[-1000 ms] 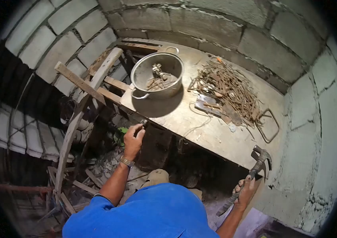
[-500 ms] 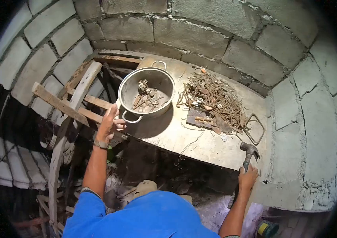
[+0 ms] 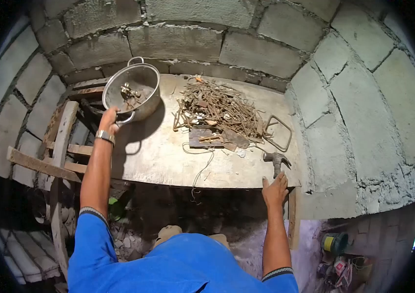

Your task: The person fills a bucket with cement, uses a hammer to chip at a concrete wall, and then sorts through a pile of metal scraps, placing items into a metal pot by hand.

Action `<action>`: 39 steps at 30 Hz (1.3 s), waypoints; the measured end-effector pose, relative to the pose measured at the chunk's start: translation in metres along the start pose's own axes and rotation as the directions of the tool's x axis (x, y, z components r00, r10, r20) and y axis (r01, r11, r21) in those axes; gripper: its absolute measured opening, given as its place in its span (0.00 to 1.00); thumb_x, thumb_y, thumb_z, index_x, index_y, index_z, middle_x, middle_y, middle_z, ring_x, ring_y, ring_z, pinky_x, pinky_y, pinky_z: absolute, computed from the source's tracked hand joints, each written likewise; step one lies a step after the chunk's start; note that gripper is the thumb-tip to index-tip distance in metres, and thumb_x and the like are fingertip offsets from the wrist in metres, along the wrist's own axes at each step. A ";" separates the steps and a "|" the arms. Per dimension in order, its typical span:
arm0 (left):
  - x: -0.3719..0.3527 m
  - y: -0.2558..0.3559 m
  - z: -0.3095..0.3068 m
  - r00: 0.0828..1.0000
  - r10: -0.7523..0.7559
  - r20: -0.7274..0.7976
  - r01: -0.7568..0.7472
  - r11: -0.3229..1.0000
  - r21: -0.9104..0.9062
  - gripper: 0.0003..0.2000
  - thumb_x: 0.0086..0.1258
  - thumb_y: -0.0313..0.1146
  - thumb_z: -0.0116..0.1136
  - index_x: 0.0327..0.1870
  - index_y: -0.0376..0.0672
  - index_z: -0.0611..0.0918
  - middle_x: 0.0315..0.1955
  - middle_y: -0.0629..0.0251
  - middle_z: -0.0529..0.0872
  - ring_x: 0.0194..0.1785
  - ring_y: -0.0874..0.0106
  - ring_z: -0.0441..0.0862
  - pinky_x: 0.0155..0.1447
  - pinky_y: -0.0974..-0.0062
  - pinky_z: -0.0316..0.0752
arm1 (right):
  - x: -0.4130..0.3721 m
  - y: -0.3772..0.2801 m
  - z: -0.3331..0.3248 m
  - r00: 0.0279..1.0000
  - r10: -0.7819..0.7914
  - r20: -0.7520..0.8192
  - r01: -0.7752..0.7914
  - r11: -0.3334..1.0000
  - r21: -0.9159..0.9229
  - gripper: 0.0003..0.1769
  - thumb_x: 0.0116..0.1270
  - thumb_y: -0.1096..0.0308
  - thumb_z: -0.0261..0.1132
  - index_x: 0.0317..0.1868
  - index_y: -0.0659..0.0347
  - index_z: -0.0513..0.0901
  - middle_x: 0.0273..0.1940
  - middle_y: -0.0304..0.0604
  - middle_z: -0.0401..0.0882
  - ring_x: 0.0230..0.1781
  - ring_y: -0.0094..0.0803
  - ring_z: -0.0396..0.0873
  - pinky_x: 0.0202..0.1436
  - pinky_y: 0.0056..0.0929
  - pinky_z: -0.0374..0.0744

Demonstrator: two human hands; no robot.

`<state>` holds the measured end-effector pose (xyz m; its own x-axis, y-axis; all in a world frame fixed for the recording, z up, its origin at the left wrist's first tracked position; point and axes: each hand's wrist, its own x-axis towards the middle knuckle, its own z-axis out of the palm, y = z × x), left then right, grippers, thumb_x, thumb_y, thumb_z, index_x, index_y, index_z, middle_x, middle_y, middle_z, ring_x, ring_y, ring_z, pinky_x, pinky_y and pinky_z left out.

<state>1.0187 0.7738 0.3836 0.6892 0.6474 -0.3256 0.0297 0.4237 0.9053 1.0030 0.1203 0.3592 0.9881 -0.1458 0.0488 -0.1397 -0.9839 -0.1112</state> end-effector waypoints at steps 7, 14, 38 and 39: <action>-0.002 0.013 0.042 0.992 0.026 0.122 -0.008 0.990 -0.142 0.31 0.68 0.51 0.65 0.61 0.32 0.76 0.53 0.45 0.83 0.49 0.53 0.87 0.43 0.51 0.87 | 0.001 0.006 0.004 1.000 -0.025 0.003 0.024 0.997 0.073 0.50 0.68 0.48 0.67 0.77 0.72 0.52 0.75 0.63 0.58 0.77 0.56 0.56 0.72 0.61 0.65; -0.140 -0.016 0.076 0.830 0.557 -0.030 -0.523 0.796 0.307 0.18 0.72 0.38 0.65 0.52 0.32 0.81 0.42 0.61 0.87 0.40 0.68 0.82 0.45 0.73 0.78 | 0.000 0.002 0.000 0.999 -0.033 -0.010 0.033 0.997 0.072 0.48 0.69 0.51 0.67 0.76 0.71 0.54 0.74 0.63 0.59 0.77 0.56 0.56 0.71 0.61 0.67; -0.185 -0.084 0.174 0.568 0.515 0.641 -0.803 0.177 0.569 0.06 0.68 0.28 0.62 0.43 0.40 0.82 0.34 0.50 0.85 0.38 0.50 0.84 0.41 0.58 0.78 | -0.001 0.003 -0.001 0.995 -0.058 -0.077 0.065 0.994 0.084 0.48 0.67 0.49 0.69 0.74 0.72 0.58 0.71 0.59 0.62 0.75 0.54 0.58 0.68 0.55 0.72; -0.169 -0.054 0.176 0.625 0.545 0.559 -0.736 0.172 0.655 0.06 0.68 0.28 0.61 0.43 0.40 0.81 0.35 0.48 0.85 0.39 0.48 0.84 0.43 0.56 0.78 | -0.001 0.003 0.000 0.995 -0.055 -0.079 0.062 0.995 0.083 0.48 0.67 0.49 0.69 0.74 0.72 0.58 0.71 0.59 0.62 0.75 0.54 0.58 0.68 0.55 0.72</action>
<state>1.0286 0.5300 0.4377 0.8515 0.2815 0.4423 -0.0277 -0.8182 0.5742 1.0017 0.1172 0.3587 0.9861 -0.0991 0.1333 -0.0728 -0.9792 -0.1895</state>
